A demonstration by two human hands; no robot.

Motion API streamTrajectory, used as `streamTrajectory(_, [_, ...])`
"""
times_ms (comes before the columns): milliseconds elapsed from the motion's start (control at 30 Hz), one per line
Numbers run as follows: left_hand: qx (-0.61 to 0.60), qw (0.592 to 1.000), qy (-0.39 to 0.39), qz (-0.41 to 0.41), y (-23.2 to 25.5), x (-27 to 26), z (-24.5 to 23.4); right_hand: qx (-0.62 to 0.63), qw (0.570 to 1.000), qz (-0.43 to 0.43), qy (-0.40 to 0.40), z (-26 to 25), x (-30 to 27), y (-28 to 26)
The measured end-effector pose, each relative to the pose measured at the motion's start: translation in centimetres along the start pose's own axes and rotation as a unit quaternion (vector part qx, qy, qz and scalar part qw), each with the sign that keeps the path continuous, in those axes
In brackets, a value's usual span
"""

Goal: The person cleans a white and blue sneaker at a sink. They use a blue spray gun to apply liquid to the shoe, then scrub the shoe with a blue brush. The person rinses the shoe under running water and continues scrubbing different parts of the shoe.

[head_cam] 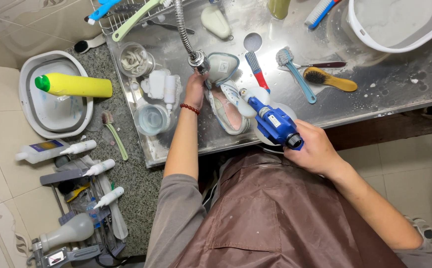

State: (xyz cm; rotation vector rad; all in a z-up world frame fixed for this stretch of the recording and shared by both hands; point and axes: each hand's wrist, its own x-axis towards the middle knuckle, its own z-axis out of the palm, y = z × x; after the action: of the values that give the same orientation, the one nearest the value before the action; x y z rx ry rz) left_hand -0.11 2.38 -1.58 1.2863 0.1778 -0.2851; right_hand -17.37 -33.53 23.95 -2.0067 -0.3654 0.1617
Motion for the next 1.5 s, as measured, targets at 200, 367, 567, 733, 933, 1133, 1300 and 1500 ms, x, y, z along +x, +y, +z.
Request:
streamTrajectory(200, [-0.017, 0.999, 0.015, -0.023, -0.3, 0.1, -0.4, -0.021, 0.996, 0.070, -0.051, 0.1, -1.0, 1.4])
streamTrajectory(367, [-0.127, 0.991, 0.003, -0.041, -1.4, 0.7, -1.5, -0.017, 0.997, 0.065, -0.044, 0.1, -1.0, 1.2])
streamTrajectory(567, [-0.006, 1.000, 0.012, -0.001, 0.7, 0.7, -0.1, -0.021, 0.998, 0.020, -0.062, -0.2, -0.8, 0.7])
streamTrajectory(733, [0.051, 0.997, 0.047, 0.013, 2.0, 0.3, 0.2, -0.038, 0.993, 0.085, -0.074, 0.1, -0.7, 0.6])
streamTrajectory(933, [-0.052, 0.992, 0.076, -0.090, 3.4, 0.4, 0.4, -0.042, 0.996, 0.042, -0.066, 0.4, -1.0, 0.8])
streamTrajectory(1133, [-0.118, 0.989, 0.057, -0.076, 4.5, -0.4, 0.5, -0.026, 0.997, 0.006, -0.075, 0.3, -0.8, 0.0])
streamTrajectory(1300, [-0.136, 0.985, 0.075, -0.081, 3.7, -0.8, -0.4, -0.069, 0.987, 0.109, -0.092, 0.5, -1.2, 1.0])
streamTrajectory(1500, [-0.173, 0.976, 0.090, -0.093, 3.8, -1.4, -0.5, -0.059, 0.995, 0.048, -0.070, 1.3, -0.9, -0.4])
